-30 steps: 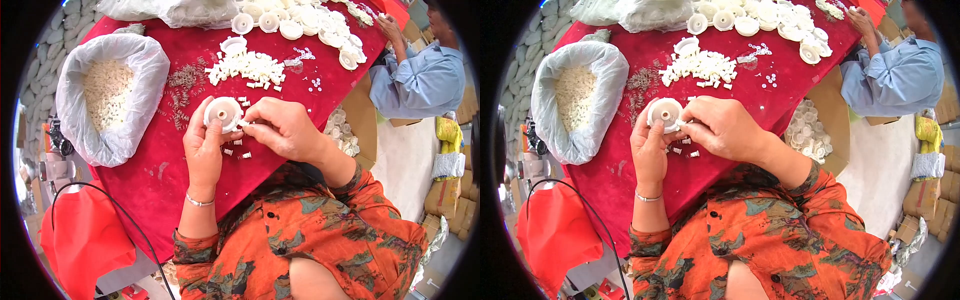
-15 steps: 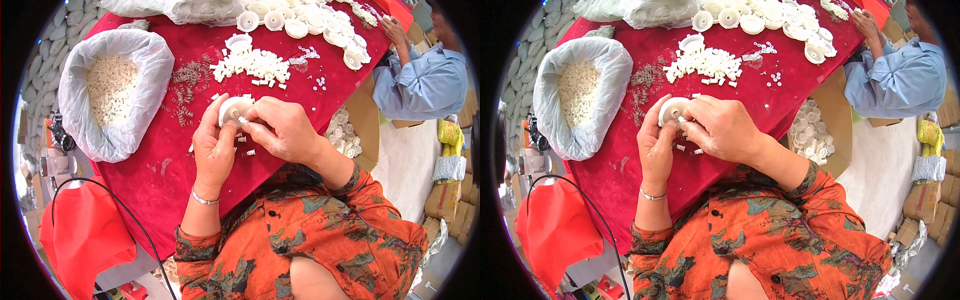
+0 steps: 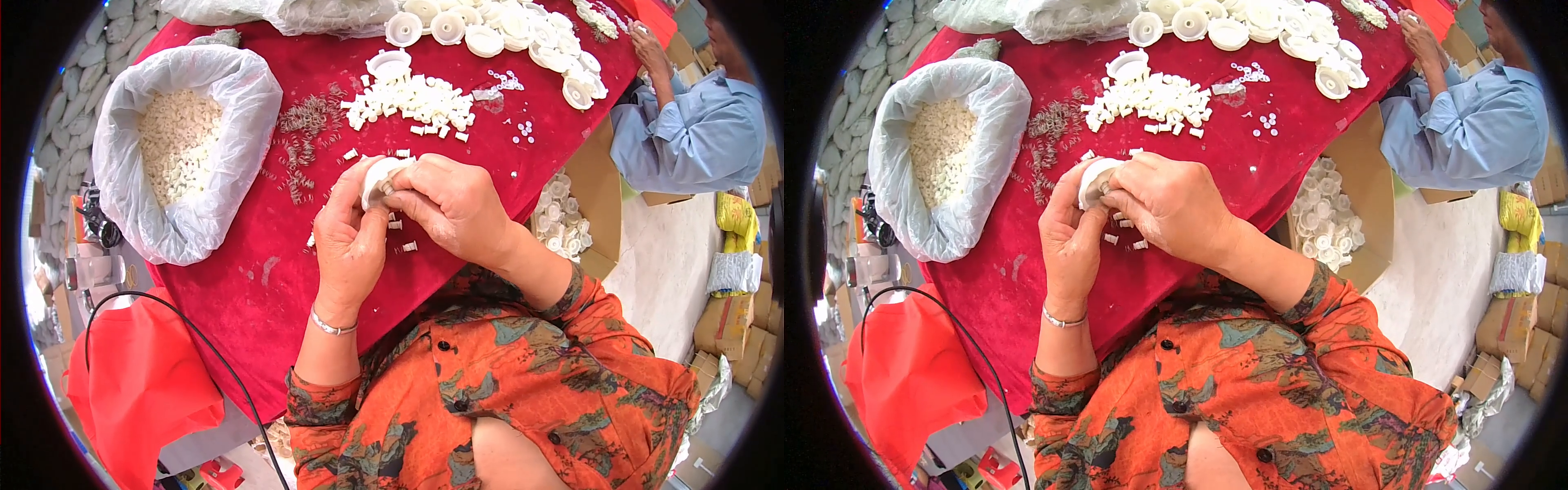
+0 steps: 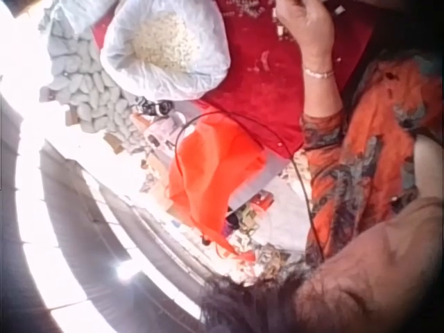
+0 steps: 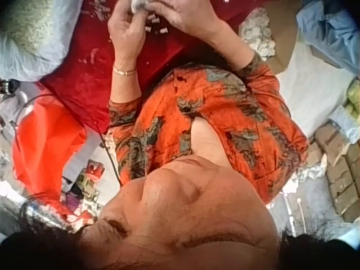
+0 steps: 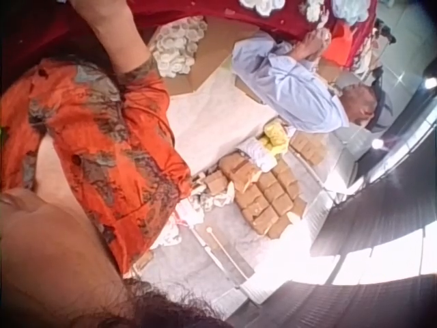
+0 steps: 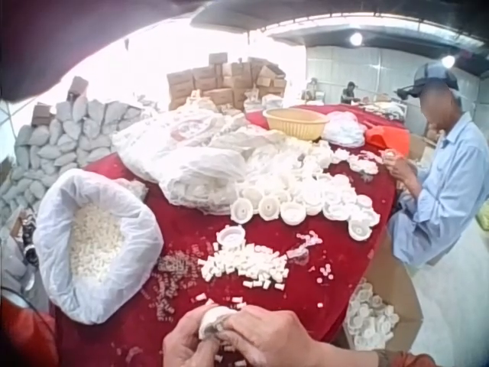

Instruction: The person attaches springs onto small plastic stems by hand, removes plastic caps from a bag, and assembles the stems and small plastic components into the plastic caps by hand.

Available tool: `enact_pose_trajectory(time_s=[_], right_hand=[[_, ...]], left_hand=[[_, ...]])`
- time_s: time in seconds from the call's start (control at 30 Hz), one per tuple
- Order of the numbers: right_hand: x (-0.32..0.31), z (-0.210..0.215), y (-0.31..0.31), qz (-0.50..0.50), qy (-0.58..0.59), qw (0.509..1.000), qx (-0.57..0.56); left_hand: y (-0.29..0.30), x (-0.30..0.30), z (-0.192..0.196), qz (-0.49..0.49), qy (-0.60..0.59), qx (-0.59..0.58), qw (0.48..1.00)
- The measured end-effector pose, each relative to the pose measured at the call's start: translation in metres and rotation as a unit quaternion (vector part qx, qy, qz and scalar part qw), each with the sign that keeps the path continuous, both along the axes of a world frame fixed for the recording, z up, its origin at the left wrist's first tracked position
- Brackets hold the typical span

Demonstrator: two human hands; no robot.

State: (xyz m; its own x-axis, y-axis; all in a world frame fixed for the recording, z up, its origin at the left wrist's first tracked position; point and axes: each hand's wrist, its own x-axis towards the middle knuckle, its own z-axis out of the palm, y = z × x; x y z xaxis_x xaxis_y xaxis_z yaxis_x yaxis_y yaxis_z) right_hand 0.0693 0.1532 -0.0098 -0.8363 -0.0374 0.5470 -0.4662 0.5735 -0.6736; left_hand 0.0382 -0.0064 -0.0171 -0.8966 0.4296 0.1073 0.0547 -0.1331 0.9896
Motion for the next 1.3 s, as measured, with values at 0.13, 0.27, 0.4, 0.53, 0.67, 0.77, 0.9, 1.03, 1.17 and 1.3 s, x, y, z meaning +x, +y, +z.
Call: enact_pose_trajectory(time_s=[0.13, 0.27, 0.4, 0.53, 0.67, 0.77, 0.9, 1.03, 1.17, 1.3], right_hand=[[0.002, 0.002, -0.003, -0.015, 0.001, 1.000, -0.026], [0.007, 0.000, -0.003, -0.035, 0.021, 0.999, -0.023], [0.010, -0.002, -0.004, -0.058, -0.039, 0.993, -0.100], [0.006, 0.001, -0.001, -0.053, -0.049, 0.993, -0.093], [0.004, -0.001, 0.003, -0.049, -0.042, 0.995, -0.077], [0.003, 0.000, 0.005, -0.049, -0.038, 0.996, -0.058], [0.007, 0.013, 0.012, -0.010, -0.002, 1.000, 0.015], [0.008, 0.010, 0.012, -0.020, 0.093, 0.991, 0.092], [0.014, 0.015, 0.013, -0.010, 0.147, 0.980, 0.132], [0.010, 0.012, 0.018, 0.004, 0.165, 0.974, 0.153]], left_hand=[[0.002, 0.003, -0.001, 0.003, 0.001, 0.011, 1.000], [0.001, 0.003, 0.000, 0.003, 0.011, -0.001, 1.000], [0.005, 0.004, 0.003, 0.010, 0.002, 0.028, 1.000], [0.006, 0.005, 0.003, 0.006, 0.015, 0.009, 1.000], [0.009, 0.008, 0.004, 0.005, 0.040, -0.005, 0.999], [0.008, 0.009, 0.009, 0.008, 0.029, -0.024, 0.999], [0.001, 0.006, 0.006, -0.049, -0.126, 0.136, 0.981], [0.005, 0.009, 0.020, -0.046, -0.227, 0.163, 0.959], [-0.004, 0.003, 0.022, -0.092, -0.311, 0.179, 0.929], [-0.005, 0.000, 0.027, -0.104, -0.363, 0.170, 0.910]])
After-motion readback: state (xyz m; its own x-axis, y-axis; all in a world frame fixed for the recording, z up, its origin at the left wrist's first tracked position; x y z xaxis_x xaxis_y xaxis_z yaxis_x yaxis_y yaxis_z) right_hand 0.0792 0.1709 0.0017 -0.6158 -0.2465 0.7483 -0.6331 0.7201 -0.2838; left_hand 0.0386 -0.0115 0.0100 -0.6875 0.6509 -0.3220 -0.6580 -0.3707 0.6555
